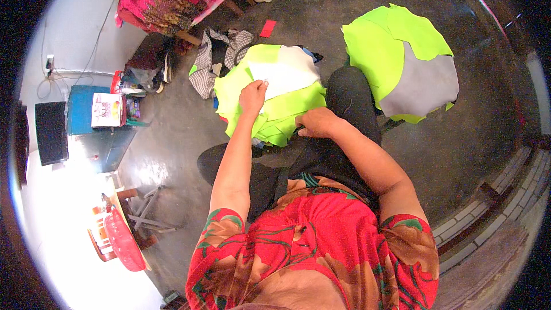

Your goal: The person sits on the floor and folds multiple pieces of neon green and white fabric. They align the edges, fold the items in half, and stack them into two separate piles on the floor.

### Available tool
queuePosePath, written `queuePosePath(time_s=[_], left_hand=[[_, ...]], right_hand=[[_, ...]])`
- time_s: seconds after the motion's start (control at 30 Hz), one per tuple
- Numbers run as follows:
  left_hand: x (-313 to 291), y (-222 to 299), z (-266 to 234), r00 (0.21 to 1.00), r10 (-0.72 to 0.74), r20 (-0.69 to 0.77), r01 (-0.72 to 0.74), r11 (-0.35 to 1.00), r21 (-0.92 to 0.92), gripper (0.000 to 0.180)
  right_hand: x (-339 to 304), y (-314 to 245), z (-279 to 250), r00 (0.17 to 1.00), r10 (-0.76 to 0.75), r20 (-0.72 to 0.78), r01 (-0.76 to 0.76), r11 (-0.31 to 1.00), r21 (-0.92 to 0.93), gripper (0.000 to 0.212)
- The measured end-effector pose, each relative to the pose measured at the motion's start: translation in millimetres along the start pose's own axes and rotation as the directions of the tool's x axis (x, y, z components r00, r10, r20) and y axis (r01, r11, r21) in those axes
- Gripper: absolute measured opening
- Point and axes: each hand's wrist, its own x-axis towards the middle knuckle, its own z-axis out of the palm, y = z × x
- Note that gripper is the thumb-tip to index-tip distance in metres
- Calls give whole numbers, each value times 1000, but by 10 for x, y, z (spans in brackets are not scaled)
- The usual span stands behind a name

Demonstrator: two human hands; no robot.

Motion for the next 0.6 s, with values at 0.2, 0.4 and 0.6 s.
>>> queuePosePath(time_s=[0.2, 0.4, 0.6], left_hand=[[79, 74, -132, 999, -33, -18, 30, 989, -146, 30], [326, 343, -343, 997, -61, 43, 73, 661, -747, 25], [680, 863, -772, 999, -32, -29, -25, 106, -994, 13]], right_hand=[[-4, 8, -5, 1000, -13, -11, 13, 1000, 18, 30], [20, 39, 42, 999, -19, -34, 22, 997, 72, 30], [32, 57, 53, 999, -24, -43, 27, 996, 86, 29]])
